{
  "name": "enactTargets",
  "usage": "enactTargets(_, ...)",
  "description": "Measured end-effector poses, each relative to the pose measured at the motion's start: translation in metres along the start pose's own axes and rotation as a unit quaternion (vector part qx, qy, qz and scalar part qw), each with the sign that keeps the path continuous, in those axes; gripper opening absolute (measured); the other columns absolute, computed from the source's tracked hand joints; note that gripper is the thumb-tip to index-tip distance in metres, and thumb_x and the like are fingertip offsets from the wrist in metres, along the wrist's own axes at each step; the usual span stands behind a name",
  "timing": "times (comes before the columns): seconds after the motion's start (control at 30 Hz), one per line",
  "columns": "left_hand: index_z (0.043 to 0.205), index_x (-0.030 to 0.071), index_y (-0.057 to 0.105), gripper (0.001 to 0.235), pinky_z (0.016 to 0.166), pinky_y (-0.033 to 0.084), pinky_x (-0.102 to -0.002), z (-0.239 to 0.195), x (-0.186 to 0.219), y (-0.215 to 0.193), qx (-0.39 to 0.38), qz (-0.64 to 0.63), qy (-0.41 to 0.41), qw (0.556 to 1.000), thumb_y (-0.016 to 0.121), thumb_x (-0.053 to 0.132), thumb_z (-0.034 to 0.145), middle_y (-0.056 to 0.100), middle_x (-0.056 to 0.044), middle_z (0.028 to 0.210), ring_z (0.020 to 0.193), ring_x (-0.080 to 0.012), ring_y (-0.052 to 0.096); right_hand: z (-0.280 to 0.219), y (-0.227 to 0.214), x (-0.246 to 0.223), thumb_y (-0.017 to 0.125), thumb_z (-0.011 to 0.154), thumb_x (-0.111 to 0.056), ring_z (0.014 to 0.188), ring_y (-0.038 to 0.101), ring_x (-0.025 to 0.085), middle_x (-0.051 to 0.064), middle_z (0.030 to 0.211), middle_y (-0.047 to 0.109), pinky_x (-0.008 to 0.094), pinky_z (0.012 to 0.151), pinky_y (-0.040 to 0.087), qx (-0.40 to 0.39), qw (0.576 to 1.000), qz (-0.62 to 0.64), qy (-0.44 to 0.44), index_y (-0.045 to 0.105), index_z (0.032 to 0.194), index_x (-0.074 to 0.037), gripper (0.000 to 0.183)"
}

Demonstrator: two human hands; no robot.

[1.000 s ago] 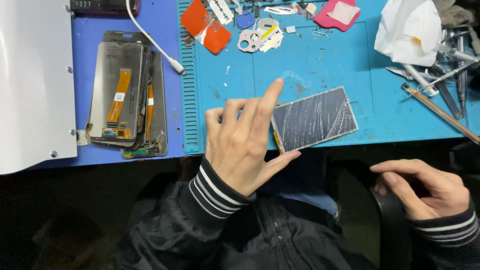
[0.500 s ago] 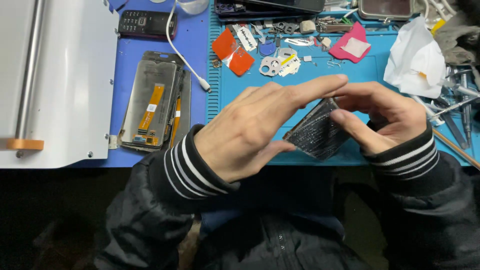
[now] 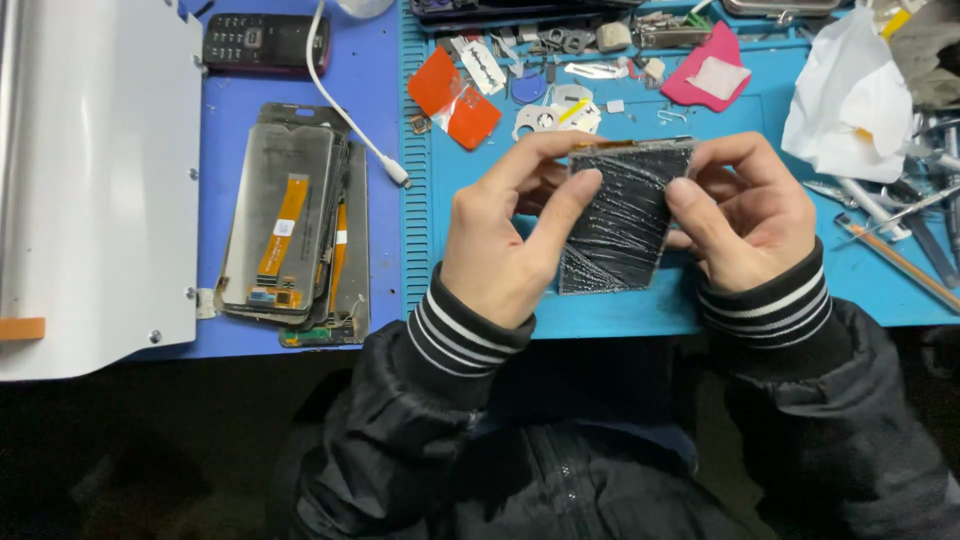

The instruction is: Inspecting and preparing a cracked smartphone screen and its ribbon cable for repair.

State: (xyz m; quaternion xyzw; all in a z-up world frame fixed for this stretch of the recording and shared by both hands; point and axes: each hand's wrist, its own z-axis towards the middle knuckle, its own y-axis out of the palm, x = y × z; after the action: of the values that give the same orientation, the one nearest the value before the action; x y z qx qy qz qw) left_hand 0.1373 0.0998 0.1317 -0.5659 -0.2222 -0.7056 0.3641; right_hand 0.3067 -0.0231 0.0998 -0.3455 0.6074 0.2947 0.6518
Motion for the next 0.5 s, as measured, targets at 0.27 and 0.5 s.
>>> enactTargets(0.27, 0.122, 0.013, 0.061, 0.021, 0.08, 0.056, -0.023, -0.004, -0.01, -0.001, 0.033, 0.075, 0.044, 0.996, 0.057, 0.028, 0.107, 0.071, 0.001, 0.089, 0.079, -0.0083, 0.068, -0.004, -0.007, -0.001, 0.069, 0.115, -0.018, 0.079, 0.065, 0.019, 0.017, 0.105, 0.062, 0.024, 0.064, 0.06, -0.011, 0.989, -0.108, -0.1, 0.051, 0.121, 0.003, 0.029)
enactTargets(0.5, 0.115, 0.012, 0.061, 0.012, 0.074, 0.058, -0.023, -0.005, -0.017, 0.001, -0.003, 0.092, 0.053, 0.994, 0.059, 0.018, 0.105, 0.072, -0.002, 0.089, 0.079, -0.01, 0.068, -0.001, -0.004, -0.007, 0.071, 0.116, -0.019, 0.085, 0.061, 0.013, 0.009, 0.102, 0.058, 0.024, 0.059, 0.062, 0.021, 0.989, -0.119, -0.08, 0.049, 0.12, -0.004, 0.027)
